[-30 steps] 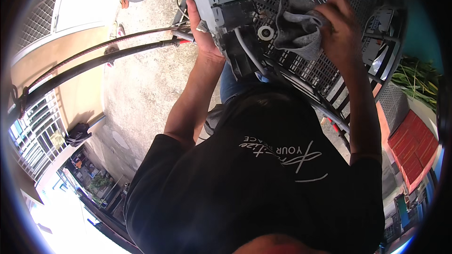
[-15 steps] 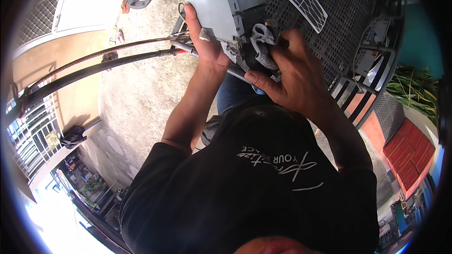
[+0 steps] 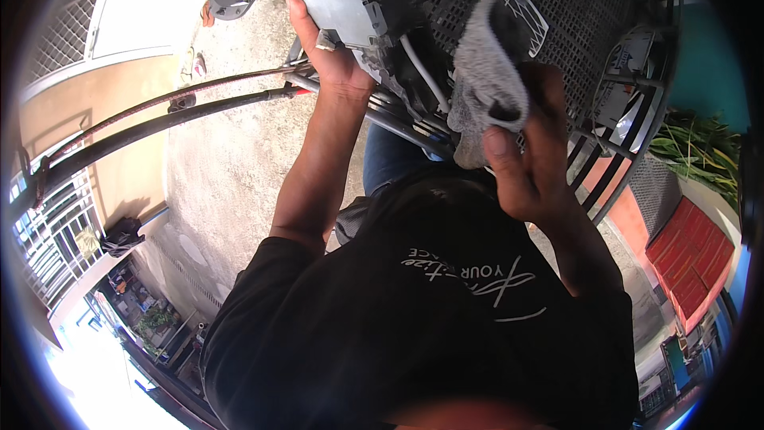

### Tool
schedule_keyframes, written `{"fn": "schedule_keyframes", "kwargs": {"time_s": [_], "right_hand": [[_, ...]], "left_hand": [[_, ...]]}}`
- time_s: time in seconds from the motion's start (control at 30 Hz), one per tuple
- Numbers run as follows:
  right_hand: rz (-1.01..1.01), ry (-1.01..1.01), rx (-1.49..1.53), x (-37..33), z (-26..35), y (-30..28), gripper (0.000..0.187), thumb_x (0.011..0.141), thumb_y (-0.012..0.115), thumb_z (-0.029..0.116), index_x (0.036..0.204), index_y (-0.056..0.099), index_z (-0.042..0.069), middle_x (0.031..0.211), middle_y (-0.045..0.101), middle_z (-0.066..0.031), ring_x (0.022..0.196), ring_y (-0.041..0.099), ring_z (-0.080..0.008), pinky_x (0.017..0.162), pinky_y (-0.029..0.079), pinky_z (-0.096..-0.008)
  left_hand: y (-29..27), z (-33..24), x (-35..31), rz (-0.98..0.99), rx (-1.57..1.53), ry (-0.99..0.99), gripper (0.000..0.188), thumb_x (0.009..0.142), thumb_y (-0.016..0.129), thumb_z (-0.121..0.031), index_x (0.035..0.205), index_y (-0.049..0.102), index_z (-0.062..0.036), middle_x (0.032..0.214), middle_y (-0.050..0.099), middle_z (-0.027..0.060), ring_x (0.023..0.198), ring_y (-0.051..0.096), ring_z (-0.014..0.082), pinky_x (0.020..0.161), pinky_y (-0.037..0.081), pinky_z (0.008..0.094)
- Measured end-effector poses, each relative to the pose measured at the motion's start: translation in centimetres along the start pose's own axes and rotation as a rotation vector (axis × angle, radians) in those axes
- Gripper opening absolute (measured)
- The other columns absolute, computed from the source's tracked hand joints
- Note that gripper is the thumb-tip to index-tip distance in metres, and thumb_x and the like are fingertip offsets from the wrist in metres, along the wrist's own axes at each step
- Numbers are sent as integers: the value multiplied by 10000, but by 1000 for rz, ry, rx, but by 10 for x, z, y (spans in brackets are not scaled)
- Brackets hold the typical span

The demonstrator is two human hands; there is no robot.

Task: The person wipes a white motorcycle grille with a cloth, then cleans a grey electronic control unit with a cloth and tape. The person handles the parts by hand and uses a cloth for cleaning.

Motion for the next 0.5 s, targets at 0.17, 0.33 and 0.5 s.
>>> {"fn": "schedule_keyframes", "kwargs": {"time_s": [0.17,0.33,0.5], "right_hand": [[97,-197,-564,9,-13,52,576,997,636,537,1179,735,-1,1650,262,-304,1452,372,-454,1188,312,-578],[109,-298,-436,-1,-32,42,398,927,724,409,1049,780,34,1620,396,-239,1463,399,-429,1186,313,-599],[51,-266,-355,-6,-34,15,203,907,717,201,998,773,29,1571,480,-212,1434,456,-410,1193,332,-560]], "left_hand": [[4,25,-15,64,-28,-119,801,999,495,-743,1507,513,-125,1449,604,71,1309,587,276,1111,478,439],[-5,14,-11,20,36,3,787,1006,508,-723,1506,515,-114,1434,616,76,1305,588,271,1107,483,435],[-5,2,-3,-6,39,41,796,1006,498,-725,1515,505,-113,1426,627,101,1280,617,307,1099,520,480]]}}
Point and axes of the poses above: each hand's wrist, its own x-axis towards the middle knuckle, its own y-axis out of the palm, z = x × y, the point moved 7 cm from there along x, towards the middle knuckle
